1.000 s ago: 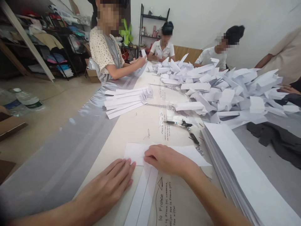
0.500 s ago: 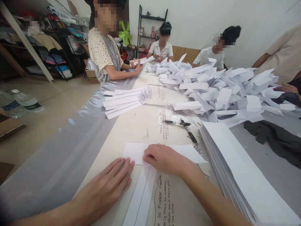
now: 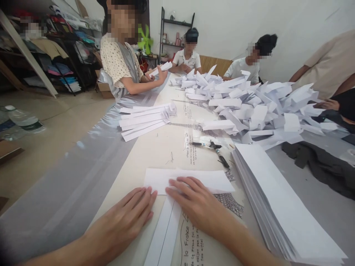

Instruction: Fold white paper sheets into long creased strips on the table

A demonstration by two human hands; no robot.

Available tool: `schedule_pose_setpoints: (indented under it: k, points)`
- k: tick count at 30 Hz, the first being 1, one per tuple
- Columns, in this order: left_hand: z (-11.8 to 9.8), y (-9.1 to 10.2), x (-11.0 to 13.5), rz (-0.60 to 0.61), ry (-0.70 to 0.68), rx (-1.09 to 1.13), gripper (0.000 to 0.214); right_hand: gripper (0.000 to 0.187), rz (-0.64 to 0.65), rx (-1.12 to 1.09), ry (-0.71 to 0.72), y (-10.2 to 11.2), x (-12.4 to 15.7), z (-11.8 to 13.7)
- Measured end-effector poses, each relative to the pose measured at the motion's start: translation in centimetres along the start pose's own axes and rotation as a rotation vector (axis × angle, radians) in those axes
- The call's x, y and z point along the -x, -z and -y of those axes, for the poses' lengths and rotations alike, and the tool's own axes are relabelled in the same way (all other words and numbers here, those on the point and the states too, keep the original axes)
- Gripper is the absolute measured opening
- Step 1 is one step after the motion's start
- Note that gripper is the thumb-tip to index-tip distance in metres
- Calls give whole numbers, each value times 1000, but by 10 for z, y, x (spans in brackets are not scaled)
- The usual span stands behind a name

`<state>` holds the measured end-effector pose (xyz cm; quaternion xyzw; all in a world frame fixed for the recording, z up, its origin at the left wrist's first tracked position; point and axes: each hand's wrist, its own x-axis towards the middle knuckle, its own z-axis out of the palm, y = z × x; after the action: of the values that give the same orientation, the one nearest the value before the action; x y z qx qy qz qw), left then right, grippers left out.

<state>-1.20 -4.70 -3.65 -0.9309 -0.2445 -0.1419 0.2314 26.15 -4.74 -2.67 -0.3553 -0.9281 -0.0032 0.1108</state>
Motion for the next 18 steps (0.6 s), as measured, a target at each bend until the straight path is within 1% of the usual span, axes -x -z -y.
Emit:
schedule_pose_setpoints:
  k: [3, 7, 14, 18]
  points:
    - [-2, 1, 1, -2, 3, -18, 38, 53, 53, -14, -69, 3, 7, -6]
    - [-4, 2, 0, 34, 4, -34, 42, 54, 80, -45, -97, 7, 6, -8]
    - [-4, 2, 2, 33, -5, -22, 39, 56, 82, -83, -119, 4, 8, -9]
    - [-3, 3, 2, 45, 5, -47, 42, 56, 71, -98, -119, 2, 11, -9]
